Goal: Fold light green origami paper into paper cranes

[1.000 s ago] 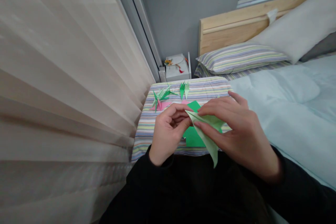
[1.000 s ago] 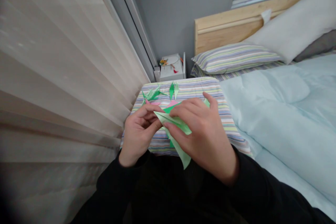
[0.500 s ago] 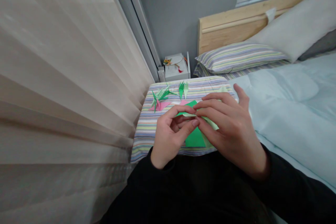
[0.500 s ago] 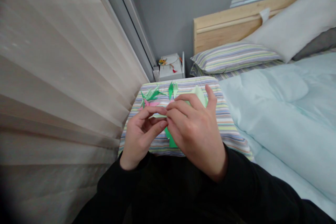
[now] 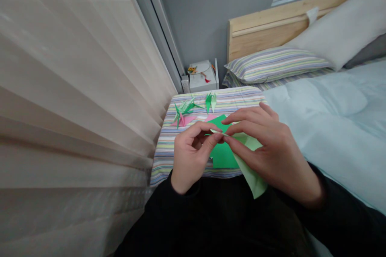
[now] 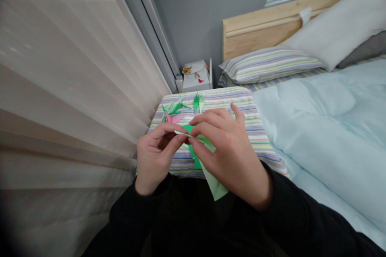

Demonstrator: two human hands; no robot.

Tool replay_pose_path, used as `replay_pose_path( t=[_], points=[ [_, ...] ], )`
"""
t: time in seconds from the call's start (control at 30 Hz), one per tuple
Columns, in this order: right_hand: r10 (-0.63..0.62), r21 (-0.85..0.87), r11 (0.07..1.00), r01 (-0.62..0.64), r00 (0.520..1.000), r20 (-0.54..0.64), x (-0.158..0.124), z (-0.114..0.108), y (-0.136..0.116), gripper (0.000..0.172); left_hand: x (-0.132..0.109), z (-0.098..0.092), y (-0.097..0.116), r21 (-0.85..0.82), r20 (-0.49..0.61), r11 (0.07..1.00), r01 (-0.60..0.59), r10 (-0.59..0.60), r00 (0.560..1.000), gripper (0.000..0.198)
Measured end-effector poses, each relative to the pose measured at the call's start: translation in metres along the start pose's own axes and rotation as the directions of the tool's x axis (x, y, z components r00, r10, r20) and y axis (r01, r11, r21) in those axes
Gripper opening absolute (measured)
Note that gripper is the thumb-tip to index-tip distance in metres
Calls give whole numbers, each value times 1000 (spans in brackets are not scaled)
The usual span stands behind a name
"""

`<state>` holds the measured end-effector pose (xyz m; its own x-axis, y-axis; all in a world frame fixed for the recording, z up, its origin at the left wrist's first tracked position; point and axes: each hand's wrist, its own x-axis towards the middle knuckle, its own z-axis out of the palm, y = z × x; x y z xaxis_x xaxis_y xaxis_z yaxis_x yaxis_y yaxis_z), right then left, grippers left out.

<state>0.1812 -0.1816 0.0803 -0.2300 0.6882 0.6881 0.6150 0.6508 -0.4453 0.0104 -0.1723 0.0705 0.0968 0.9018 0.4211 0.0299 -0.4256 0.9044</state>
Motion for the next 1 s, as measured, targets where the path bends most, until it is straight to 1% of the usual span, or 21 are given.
replay_pose_path(
  t=[0.07,0.13,0.2,0.27,0.33,0.43,0.53,0.6,0.67,0.77,0.9,0.97,1.0],
  points=[
    [16,24,1000,-16,1000,7,0,1,0,13,0,1,1,-16,-4,1000,11,-11,1000,4],
    [53,89,994,-55,998,32,2,0,2,12,0,0,2,-27,-11,999,33,-33,999,4],
    [98,200,973,-116,990,100,4,0,6,10,1,-1,3,-37,0,996,76,-76,997,4],
    [137,325,923,-204,967,217,6,-2,12,11,2,-4,4,-53,43,988,143,-141,989,5],
    [169,424,847,-322,918,358,9,-3,19,16,3,-7,5,-78,95,974,213,-205,974,7],
    [184,502,709,-495,817,546,12,-3,30,18,4,-9,7,-137,141,945,296,-277,951,7],
    [173,545,581,-605,745,644,13,-1,37,24,4,-8,7,-205,185,913,353,-318,930,13],
    [180,550,526,-649,717,674,13,0,39,27,4,-7,6,-224,222,897,382,-334,916,17],
    [188,553,511,-658,714,675,12,0,38,27,4,-6,5,-218,255,890,401,-345,903,18],
    [189,575,504,-644,732,655,10,0,36,25,5,-7,3,-184,272,894,407,-352,896,18],
    [236,581,488,-651,740,630,7,1,36,25,7,-8,2,-107,236,933,342,-310,921,18],
    [272,577,520,-629,763,587,5,2,37,26,7,-7,1,-82,201,949,303,-282,938,17],
    [283,575,549,-606,783,554,5,3,36,26,7,-6,1,-77,183,955,288,-270,945,16]
  ],
)
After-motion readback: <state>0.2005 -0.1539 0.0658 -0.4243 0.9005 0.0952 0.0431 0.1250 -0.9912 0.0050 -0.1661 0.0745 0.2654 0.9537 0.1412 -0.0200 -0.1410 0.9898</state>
